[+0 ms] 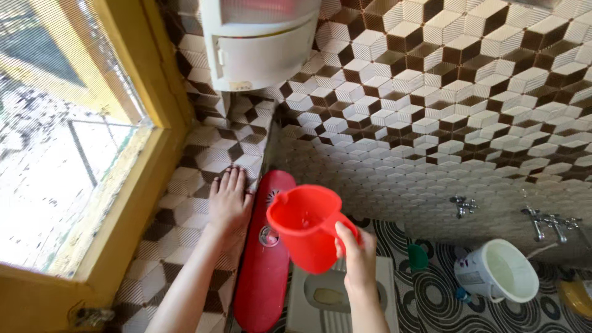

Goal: The person cleans a red toilet cistern in a bathroom. They pour water from a red mug into a white bucket, add blue cleaning liquid, and repeatedly pour water onto the cistern while scrubbing it with their hand. The person also rinses the mug under a tap and pours water into the squat toilet.

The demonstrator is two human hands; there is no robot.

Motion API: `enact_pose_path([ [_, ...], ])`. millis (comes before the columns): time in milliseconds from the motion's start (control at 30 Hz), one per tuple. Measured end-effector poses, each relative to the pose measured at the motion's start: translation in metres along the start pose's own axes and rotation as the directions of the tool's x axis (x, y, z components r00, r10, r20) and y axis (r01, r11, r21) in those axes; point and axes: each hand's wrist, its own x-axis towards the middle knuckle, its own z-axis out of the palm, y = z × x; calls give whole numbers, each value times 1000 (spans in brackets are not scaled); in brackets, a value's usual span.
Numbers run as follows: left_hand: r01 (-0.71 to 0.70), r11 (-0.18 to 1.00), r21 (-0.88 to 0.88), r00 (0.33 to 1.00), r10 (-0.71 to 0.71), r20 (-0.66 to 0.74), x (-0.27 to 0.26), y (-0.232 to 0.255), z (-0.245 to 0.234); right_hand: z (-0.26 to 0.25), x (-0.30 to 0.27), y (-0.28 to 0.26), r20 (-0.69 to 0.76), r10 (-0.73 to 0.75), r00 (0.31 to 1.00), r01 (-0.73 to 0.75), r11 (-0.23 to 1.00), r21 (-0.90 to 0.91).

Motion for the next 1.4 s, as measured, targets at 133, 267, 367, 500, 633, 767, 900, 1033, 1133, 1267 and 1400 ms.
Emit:
enact_pose_path([
  [133, 11, 1000, -22, 999, -10, 38, 52, -11, 15, -19, -21, 15, -47, 100, 994, -99, 995, 34],
  [267, 69, 996, 60, 993, -74, 94, 110, -6, 44, -35, -29, 33, -82, 94, 992, -95, 995, -5],
  [367, 62, 998, 4, 993, -62, 98, 109, 4, 36, -50, -41, 37, -87, 42, 995, -44, 999, -21],
  [500, 39, 998, 52, 950, -54, 309, 60, 22, -2, -70, -40, 24, -137, 67, 988, -74, 996, -41],
  [633, -66, 998, -10, 986, 67, 155, -40, 39, -22, -79, -43, -1, 48, -61, 997, 72, 961, -268],
  [767, -56, 997, 61, 991, 48, 125, -122, 41, -62, -49, -42, -43, 266, -205, 942, 317, 806, -500],
  [900, 29, 999, -18, 986, -26, 164, -187, 54, -108, -16, -43, -67, 382, -89, 920, 344, 654, -674],
  [1033, 105, 994, 41, 989, -109, 105, -180, 63, -101, -5, -49, -46, 420, -125, 899, 349, 784, -513],
  [1133, 171, 983, 64, 984, -173, 37, -162, 62, -82, -9, -55, -19, 314, -42, 948, 135, 950, -283],
  [1267, 219, 957, 188, 974, -227, 22, -172, 72, -73, -39, -79, 4, 259, -9, 966, 1, 1000, 28],
  [1400, 274, 947, 167, 959, -281, 20, -241, 82, -113, -90, -91, 3, 267, -1, 964, -6, 1000, 26],
])
